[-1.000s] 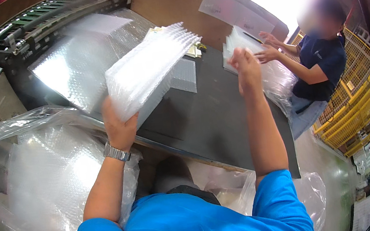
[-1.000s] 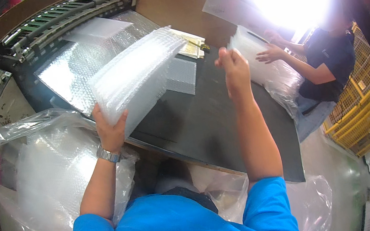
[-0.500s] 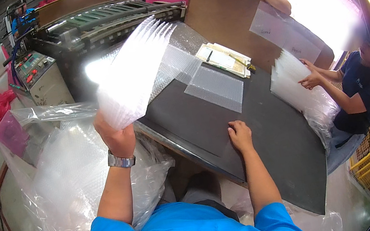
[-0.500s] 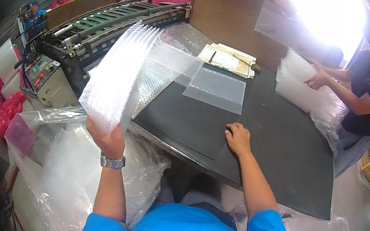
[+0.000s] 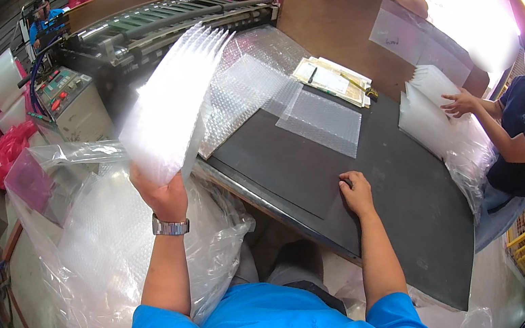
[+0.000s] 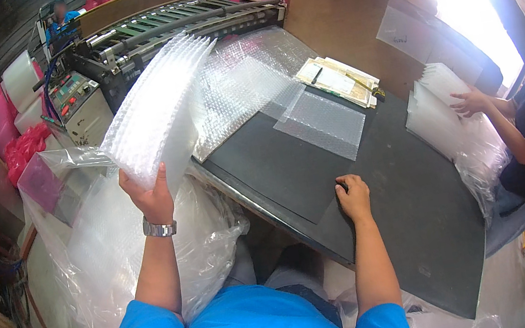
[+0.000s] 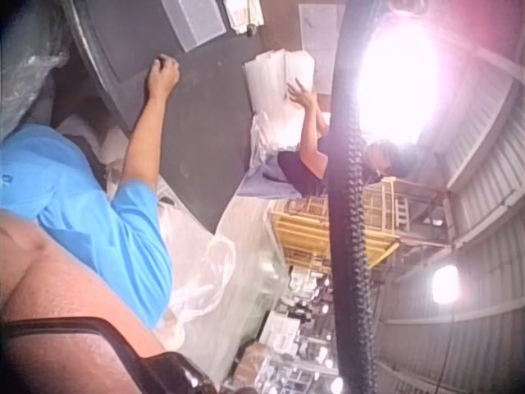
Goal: The person stands at a table and repeatedly picks up stacks of bubble wrap, separates individual sheets, and places them into a neat pile. Another person is visible in the background performing a similar task.
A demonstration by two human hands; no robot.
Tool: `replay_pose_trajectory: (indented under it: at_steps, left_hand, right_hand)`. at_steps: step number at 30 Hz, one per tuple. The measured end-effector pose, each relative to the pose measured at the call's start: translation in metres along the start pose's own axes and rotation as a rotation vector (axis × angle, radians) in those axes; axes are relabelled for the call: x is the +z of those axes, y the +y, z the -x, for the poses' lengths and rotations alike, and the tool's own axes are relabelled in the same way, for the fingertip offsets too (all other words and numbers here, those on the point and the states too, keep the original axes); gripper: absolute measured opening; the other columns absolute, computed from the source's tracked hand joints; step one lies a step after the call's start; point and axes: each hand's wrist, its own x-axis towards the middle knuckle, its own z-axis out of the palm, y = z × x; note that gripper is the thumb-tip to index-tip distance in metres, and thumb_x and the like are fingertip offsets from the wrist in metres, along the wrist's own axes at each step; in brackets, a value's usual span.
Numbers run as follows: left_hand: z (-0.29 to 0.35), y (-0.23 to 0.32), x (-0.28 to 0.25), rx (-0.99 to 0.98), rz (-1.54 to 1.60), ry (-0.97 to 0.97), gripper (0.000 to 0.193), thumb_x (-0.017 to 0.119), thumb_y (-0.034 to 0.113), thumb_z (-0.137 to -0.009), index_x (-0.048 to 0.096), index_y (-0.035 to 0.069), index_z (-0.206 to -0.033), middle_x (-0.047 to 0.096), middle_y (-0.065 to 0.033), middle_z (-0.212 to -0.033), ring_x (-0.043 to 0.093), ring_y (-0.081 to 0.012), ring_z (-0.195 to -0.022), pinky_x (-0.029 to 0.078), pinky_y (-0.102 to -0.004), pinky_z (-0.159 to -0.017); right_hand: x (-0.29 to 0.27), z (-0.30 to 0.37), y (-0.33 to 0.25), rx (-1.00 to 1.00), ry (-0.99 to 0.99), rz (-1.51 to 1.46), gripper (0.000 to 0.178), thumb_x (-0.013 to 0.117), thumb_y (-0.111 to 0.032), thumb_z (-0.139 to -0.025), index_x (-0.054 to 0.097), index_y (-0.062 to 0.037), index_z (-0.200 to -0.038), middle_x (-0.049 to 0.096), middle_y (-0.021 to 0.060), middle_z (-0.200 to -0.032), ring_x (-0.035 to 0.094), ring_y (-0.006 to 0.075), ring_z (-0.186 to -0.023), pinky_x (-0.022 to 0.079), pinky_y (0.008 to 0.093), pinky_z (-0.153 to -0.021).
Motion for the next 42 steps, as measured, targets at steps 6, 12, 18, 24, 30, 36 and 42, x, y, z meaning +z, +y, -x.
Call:
replay_pose_trajectory:
  at_steps: [6, 12, 18, 24, 30, 36, 42]
  left_hand:
    - [0.001, 0.003, -0.003, -0.030, 0.015, 0.001, 0.067, 0.071, 0.010, -0.067, 0.037, 0.000, -0.123, 0.042, -0.0157, -0.116, 0.044, -0.0303, -0.106, 0.035, -0.0396, -0.090]
    - [0.006, 0.000, -0.009, -0.018, -0.011, -0.068, 0.067, 0.070, 0.017, -0.074, 0.030, -0.002, -0.124, 0.039, -0.0156, -0.119, 0.041, -0.0253, -0.110, 0.034, -0.0370, -0.093]
    - [0.003, 0.012, -0.010, -0.253, 0.206, 0.007, 0.062, 0.069, 0.012, -0.072, 0.035, -0.001, -0.122, 0.043, -0.0152, -0.118, 0.045, -0.0297, -0.106, 0.037, -0.0394, -0.091]
    - [-0.029, 0.009, -0.020, -1.283, 1.352, -0.002, 0.046, 0.049, 0.026, -0.088, 0.037, 0.001, -0.125, 0.048, -0.0161, -0.120, 0.047, -0.0303, -0.108, 0.038, -0.0441, -0.094]
    - [-0.036, 0.012, -0.021, -1.393, 1.455, 0.039, 0.047, 0.044, 0.036, -0.089, 0.042, 0.002, -0.122, 0.049, -0.0130, -0.121, 0.048, -0.0287, -0.110, 0.039, -0.0438, -0.094]
    - [-0.037, 0.014, -0.017, -1.413, 1.392, 0.156, 0.045, 0.048, 0.035, -0.088, 0.045, 0.002, -0.118, 0.050, -0.0123, -0.120, 0.049, -0.0277, -0.109, 0.041, -0.0419, -0.093]
    - [-0.040, 0.023, -0.016, -1.416, 1.396, 0.186, 0.040, 0.041, 0.029, -0.091, 0.042, 0.006, -0.124, 0.046, -0.0104, -0.125, 0.045, -0.0263, -0.114, 0.039, -0.0421, -0.096]
  right_hand:
    - [0.001, -0.002, 0.004, -0.022, 0.002, -0.004, 0.019, 0.059, -0.015, -0.075, 0.062, -0.0072, -0.092, 0.058, 0.0104, -0.098, 0.052, 0.0282, -0.097, 0.037, 0.0380, -0.088]
    - [0.001, -0.002, 0.002, -0.030, 0.010, 0.001, 0.019, 0.058, -0.016, -0.075, 0.061, -0.0069, -0.091, 0.058, 0.0106, -0.097, 0.052, 0.0279, -0.097, 0.038, 0.0378, -0.087]
    - [0.001, -0.001, 0.000, -0.051, 0.026, 0.019, 0.019, 0.057, -0.013, -0.075, 0.061, -0.0045, -0.092, 0.058, 0.0124, -0.097, 0.054, 0.0286, -0.094, 0.041, 0.0351, -0.084]
    - [0.001, 0.000, 0.002, -0.033, 0.020, 0.007, 0.018, 0.058, -0.014, -0.075, 0.061, -0.0064, -0.091, 0.058, 0.0108, -0.098, 0.053, 0.0288, -0.095, 0.040, 0.0370, -0.084]
    - [-0.001, -0.001, -0.001, -0.057, 0.025, 0.018, 0.018, 0.058, -0.013, -0.075, 0.061, -0.0058, -0.091, 0.058, 0.0114, -0.098, 0.053, 0.0288, -0.095, 0.041, 0.0365, -0.084]
    - [-0.002, -0.001, 0.000, -0.058, 0.013, -0.001, 0.018, 0.058, -0.014, -0.075, 0.061, -0.0054, -0.091, 0.058, 0.0122, -0.098, 0.054, 0.0293, -0.094, 0.041, 0.0366, -0.084]
    - [-0.002, 0.000, -0.001, -0.032, 0.014, -0.011, 0.019, 0.058, -0.014, -0.075, 0.061, -0.0055, -0.092, 0.058, 0.0121, -0.098, 0.054, 0.0290, -0.095, 0.041, 0.0364, -0.085]
